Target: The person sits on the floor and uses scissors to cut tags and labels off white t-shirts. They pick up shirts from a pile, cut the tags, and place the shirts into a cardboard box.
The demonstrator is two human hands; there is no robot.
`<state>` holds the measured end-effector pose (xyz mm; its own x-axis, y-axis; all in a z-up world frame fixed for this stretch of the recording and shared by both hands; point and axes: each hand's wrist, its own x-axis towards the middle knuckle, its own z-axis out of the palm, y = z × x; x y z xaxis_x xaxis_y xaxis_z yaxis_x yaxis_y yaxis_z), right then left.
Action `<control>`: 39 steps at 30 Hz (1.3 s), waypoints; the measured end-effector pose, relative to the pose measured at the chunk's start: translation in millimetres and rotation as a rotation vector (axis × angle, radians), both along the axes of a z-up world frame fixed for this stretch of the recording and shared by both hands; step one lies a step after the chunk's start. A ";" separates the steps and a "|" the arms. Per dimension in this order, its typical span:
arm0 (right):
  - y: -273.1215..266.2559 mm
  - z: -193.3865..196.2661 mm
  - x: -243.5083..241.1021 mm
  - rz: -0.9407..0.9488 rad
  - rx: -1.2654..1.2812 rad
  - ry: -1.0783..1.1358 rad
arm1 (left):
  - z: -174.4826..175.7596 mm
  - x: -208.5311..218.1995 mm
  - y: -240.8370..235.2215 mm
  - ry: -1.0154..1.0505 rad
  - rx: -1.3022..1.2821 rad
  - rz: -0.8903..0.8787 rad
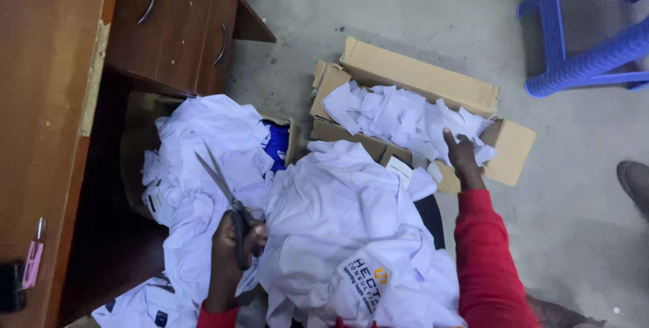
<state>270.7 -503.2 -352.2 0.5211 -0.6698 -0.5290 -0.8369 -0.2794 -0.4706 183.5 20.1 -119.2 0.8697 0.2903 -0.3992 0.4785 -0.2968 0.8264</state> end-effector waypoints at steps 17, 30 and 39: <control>72.8 249.0 -333.9 0.759 0.684 0.063 | 106.3 -140.8 -88.0 0.352 -0.670 -0.723; 251.4 316.4 -254.9 0.320 0.238 -0.959 | 106.1 -162.9 -80.6 -0.369 -0.218 -0.491; 242.0 349.4 -252.6 0.531 0.094 -0.760 | 94.2 -133.2 -83.6 -0.241 -0.851 -0.418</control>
